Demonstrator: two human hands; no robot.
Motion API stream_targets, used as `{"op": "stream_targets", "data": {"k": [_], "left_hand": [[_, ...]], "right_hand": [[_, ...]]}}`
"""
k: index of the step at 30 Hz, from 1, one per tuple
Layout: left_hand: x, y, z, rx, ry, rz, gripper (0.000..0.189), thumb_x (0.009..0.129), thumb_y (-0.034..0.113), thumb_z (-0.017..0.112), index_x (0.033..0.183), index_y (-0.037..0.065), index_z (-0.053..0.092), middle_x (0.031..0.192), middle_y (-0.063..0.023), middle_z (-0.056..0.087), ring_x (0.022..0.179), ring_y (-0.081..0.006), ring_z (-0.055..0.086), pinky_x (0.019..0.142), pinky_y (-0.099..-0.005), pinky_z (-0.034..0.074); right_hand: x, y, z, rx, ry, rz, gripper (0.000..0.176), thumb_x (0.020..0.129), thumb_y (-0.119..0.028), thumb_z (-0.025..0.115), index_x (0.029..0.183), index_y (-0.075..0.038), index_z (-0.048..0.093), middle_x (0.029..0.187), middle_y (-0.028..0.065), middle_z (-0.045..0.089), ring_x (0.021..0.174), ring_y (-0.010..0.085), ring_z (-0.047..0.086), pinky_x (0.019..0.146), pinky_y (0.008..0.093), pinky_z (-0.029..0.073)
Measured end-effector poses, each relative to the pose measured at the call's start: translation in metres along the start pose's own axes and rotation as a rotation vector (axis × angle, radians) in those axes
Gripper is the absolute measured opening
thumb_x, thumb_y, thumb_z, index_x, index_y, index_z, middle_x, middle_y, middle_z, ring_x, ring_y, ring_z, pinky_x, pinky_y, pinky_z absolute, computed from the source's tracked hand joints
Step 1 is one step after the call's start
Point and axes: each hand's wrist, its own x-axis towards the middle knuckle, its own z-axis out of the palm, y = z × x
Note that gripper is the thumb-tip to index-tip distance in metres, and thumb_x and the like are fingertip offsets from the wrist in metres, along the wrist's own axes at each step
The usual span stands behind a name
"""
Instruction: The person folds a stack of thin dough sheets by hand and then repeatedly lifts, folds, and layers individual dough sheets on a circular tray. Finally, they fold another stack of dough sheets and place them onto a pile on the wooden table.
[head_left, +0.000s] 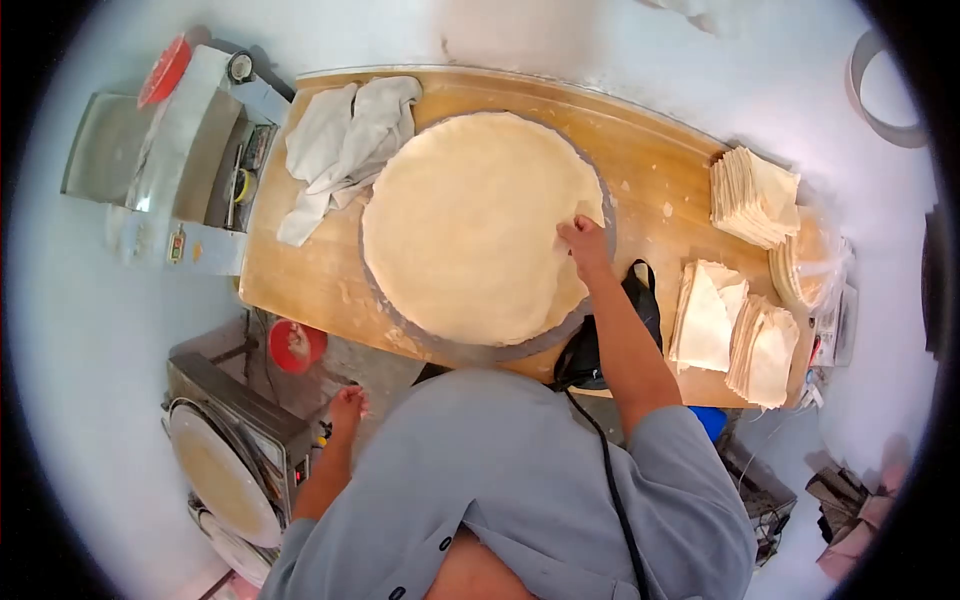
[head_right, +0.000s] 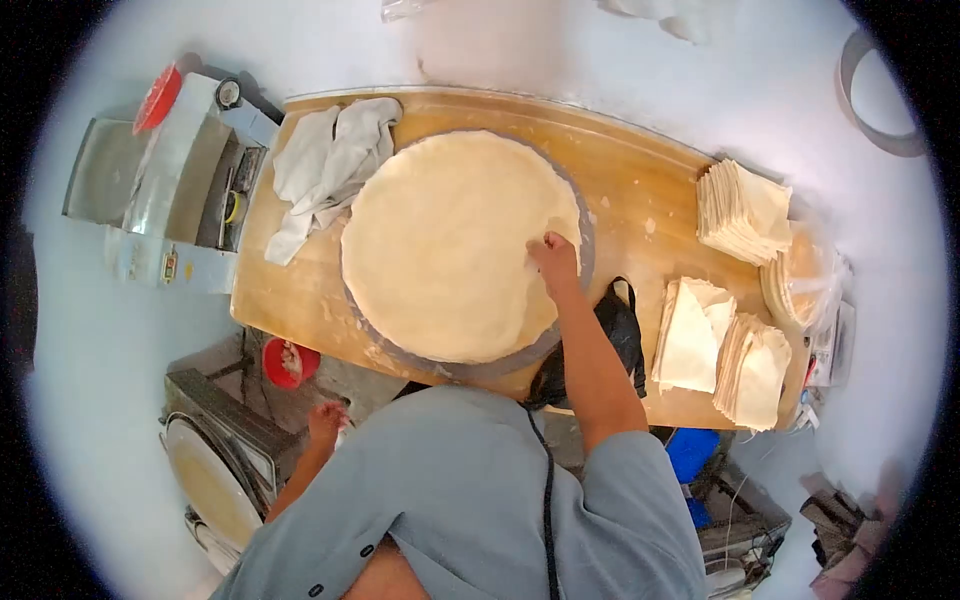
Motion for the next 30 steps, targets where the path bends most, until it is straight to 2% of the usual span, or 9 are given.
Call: {"op": "stream_targets", "data": {"k": [7,9,12,14,17,20,22,27,30], "left_hand": [[0.004,-0.008,-0.005,-0.118,-0.031,-0.008,0.019,0.09,-0.002,0.052,0.107,-0.002,0.058,0.084,-0.0087,0.063,0.064,-0.0142,0.06,0.053,-0.0231,0.045],[0.005,-0.009,-0.005,-0.132,-0.032,-0.036,0.018,0.09,-0.002,0.053,0.107,-0.002,0.058,0.083,-0.0089,0.063,0.064,-0.0141,0.06,0.052,-0.0233,0.045],[0.009,-0.011,-0.008,-0.167,-0.126,-0.034,0.013,0.094,0.002,0.054,0.107,0.001,0.057,0.087,-0.009,0.062,0.067,-0.0149,0.059,0.054,-0.0254,0.045],[0.012,0.001,-0.001,-0.111,-0.056,-0.053,0.017,0.09,0.001,0.057,0.107,-0.001,0.058,0.085,-0.009,0.063,0.066,-0.0141,0.06,0.054,-0.0231,0.045],[0.034,0.015,0.002,-0.1,-0.121,0.013,0.018,0.091,0.005,0.06,0.108,0.0,0.059,0.089,-0.008,0.065,0.07,-0.0133,0.06,0.056,-0.0235,0.046],[0.029,0.093,0.04,0.113,-0.072,0.105,0.021,0.092,0.01,0.061,0.11,-0.001,0.06,0.09,-0.0075,0.065,0.074,-0.0133,0.062,0.059,-0.0232,0.047],[0.041,0.134,0.058,0.146,-0.124,0.224,0.024,0.091,0.014,0.063,0.11,0.0,0.062,0.092,-0.0067,0.067,0.078,-0.0134,0.064,0.064,-0.0237,0.05],[0.091,0.222,0.108,0.254,-0.35,0.476,0.026,0.093,0.009,0.059,0.117,0.0,0.06,0.101,-0.0063,0.067,0.087,-0.0132,0.064,0.076,-0.0258,0.052],[0.124,0.271,0.141,0.345,-0.456,0.618,0.03,0.091,0.005,0.058,0.12,0.0,0.059,0.103,-0.0053,0.067,0.09,-0.0132,0.064,0.079,-0.0268,0.052]], "right_hand": [[-0.023,0.01,0.002,-0.279,0.275,0.059,0.019,0.08,-0.008,0.07,0.097,-0.002,0.065,0.079,0.0013,0.064,0.064,0.0141,0.059,0.057,0.0288,0.048],[-0.026,0.002,0.014,0.172,0.143,0.084,0.029,0.08,-0.005,0.069,0.108,-0.002,0.062,0.083,0.0019,0.064,0.065,0.0142,0.06,0.055,0.0285,0.049],[-0.017,0.007,0.047,0.404,0.04,0.045,0.038,0.081,-0.004,0.068,0.118,-0.003,0.058,0.086,0.0022,0.064,0.067,0.0134,0.06,0.054,0.028,0.048],[-0.031,-0.029,0.081,0.394,0.021,0.035,0.04,0.082,-0.004,0.068,0.121,-0.003,0.056,0.085,0.0024,0.063,0.068,0.0123,0.06,0.053,0.0269,0.046],[-0.042,-0.049,0.124,0.449,-0.05,0.007,0.046,0.083,-0.005,0.069,0.126,0.0,0.053,0.085,0.0028,0.063,0.068,0.0121,0.06,0.053,0.0267,0.046],[-0.041,-0.047,0.156,0.436,-0.155,-0.051,0.055,0.084,-0.005,0.07,0.134,0.003,0.048,0.085,0.0035,0.063,0.067,0.0124,0.059,0.056,0.0263,0.047],[-0.049,-0.058,0.172,0.339,-0.281,-0.108,0.062,0.084,-0.005,0.068,0.139,0.007,0.042,0.085,0.006,0.064,0.068,0.0124,0.059,0.058,0.0269,0.048],[-0.091,-0.102,0.184,0.012,-0.352,-0.093,0.063,0.083,-0.009,0.069,0.137,0.01,0.044,0.086,0.0101,0.065,0.071,0.0138,0.061,0.063,0.0293,0.05],[-0.099,-0.085,0.194,-0.017,-0.436,-0.188,0.063,0.082,-0.011,0.069,0.137,0.009,0.045,0.085,0.0103,0.064,0.071,0.0145,0.061,0.066,0.0308,0.051]]}}
